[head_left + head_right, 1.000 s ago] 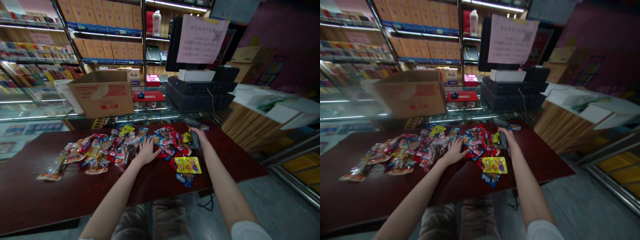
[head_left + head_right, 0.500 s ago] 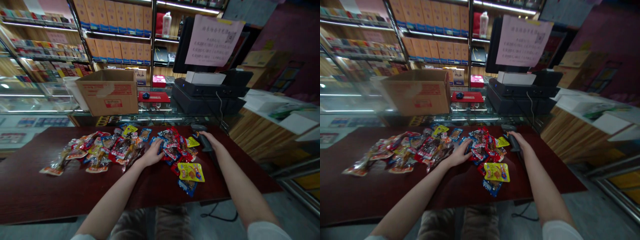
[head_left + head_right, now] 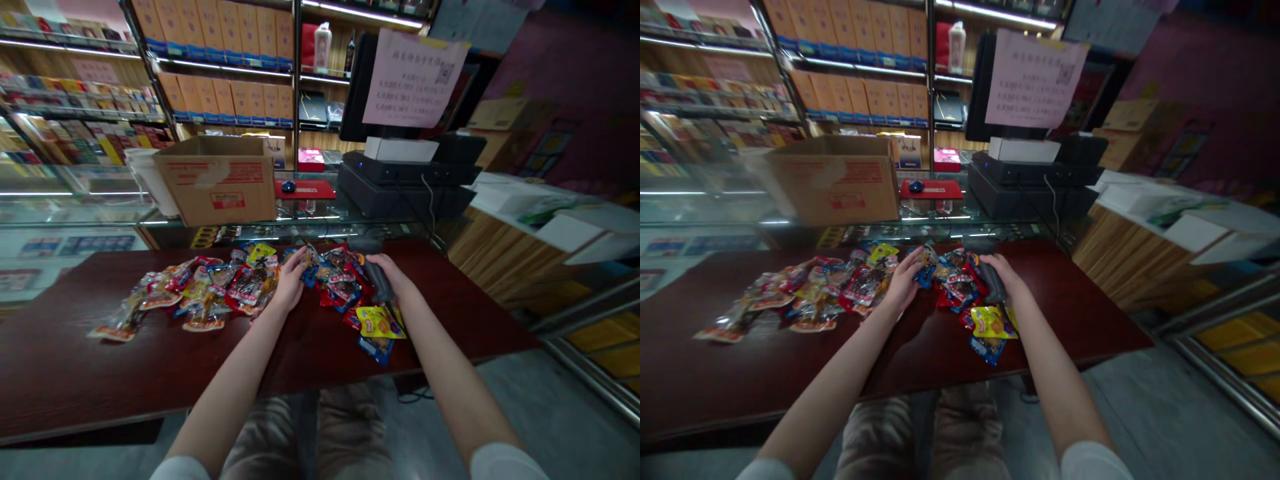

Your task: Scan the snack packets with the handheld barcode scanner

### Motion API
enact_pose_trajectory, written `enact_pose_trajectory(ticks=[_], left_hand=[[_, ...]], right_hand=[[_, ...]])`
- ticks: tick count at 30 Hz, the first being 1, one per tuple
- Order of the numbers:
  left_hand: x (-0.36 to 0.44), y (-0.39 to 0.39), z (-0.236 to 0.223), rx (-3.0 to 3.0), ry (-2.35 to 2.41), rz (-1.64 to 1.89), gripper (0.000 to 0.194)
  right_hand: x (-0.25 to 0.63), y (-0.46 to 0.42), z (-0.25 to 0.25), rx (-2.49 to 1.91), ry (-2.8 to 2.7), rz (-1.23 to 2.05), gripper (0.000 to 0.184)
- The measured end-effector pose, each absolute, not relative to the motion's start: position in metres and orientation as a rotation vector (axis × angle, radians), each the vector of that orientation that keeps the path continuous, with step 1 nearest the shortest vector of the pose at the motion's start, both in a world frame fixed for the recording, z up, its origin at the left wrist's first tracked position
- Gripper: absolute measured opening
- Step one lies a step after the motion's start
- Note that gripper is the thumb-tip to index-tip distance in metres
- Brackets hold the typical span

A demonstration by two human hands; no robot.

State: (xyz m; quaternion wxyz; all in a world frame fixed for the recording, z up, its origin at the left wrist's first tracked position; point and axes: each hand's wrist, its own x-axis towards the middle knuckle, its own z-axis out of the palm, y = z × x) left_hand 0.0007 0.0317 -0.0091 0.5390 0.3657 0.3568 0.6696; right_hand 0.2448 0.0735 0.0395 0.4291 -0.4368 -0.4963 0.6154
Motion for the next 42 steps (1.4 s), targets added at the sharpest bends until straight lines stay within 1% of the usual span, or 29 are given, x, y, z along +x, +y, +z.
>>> enact_pose_trajectory(ticks=[4, 8, 14, 17, 20, 24, 27, 29, 31, 34, 36, 39, 42], left_hand=[[-0.007, 0.033, -0.002, 0.744, 0.692, 1.685, 0.053], [-0.011, 0.035, 0.003, 0.718, 0.646, 1.747, 0.053], [-0.021, 0.037, 0.007, 0.717, 0.634, 1.715, 0.054], [-0.026, 0.04, 0.005, 0.819, 0.711, 1.686, 0.059], [-0.033, 0.048, 0.0, 1.025, 0.919, 1.695, 0.06], [-0.042, 0.055, -0.005, 1.441, 1.288, 1.694, 0.046], [-0.043, 0.053, -0.005, 1.711, 1.43, 1.76, 0.035], [-0.041, 0.048, -0.004, 1.918, 1.475, 1.796, 0.031], [-0.039, 0.042, -0.002, 2.173, 1.511, 1.777, 0.032], [-0.038, 0.034, 0.001, 2.564, 1.558, 1.668, 0.031], [-0.038, 0.03, 0.001, 2.756, 1.576, 1.61, 0.029], [-0.039, 0.026, 0.003, 2.886, 1.552, 1.555, 0.029], [-0.039, 0.024, 0.005, 2.805, 1.489, 1.479, 0.029]], right_hand=[[0.224, 0.069, 0.038, -1.107, -1.325, 1.491, 0.027], [0.222, 0.068, 0.034, -1.037, -1.356, 1.472, 0.025], [0.234, 0.074, 0.029, -1.009, -1.243, 1.442, 0.033], [0.234, 0.076, 0.031, -1.011, -1.308, 1.417, 0.032], [0.229, 0.076, 0.034, -0.995, -1.373, 1.404, 0.033], [0.22, 0.08, 0.039, -0.991, -1.419, 1.38, 0.038], [0.216, 0.082, 0.044, -0.952, -1.393, 1.379, 0.035], [0.214, 0.079, 0.048, -0.936, -1.344, 1.38, 0.033], [0.215, 0.075, 0.051, -0.914, -1.292, 1.381, 0.032], [0.218, 0.068, 0.054, -0.852, -1.265, 1.414, 0.031], [0.22, 0.066, 0.055, -0.818, -1.298, 1.512, 0.033], [0.219, 0.066, 0.052, -0.76, -1.345, 1.702, 0.034], [0.217, 0.064, 0.044, -0.714, -1.337, 1.789, 0.031]])
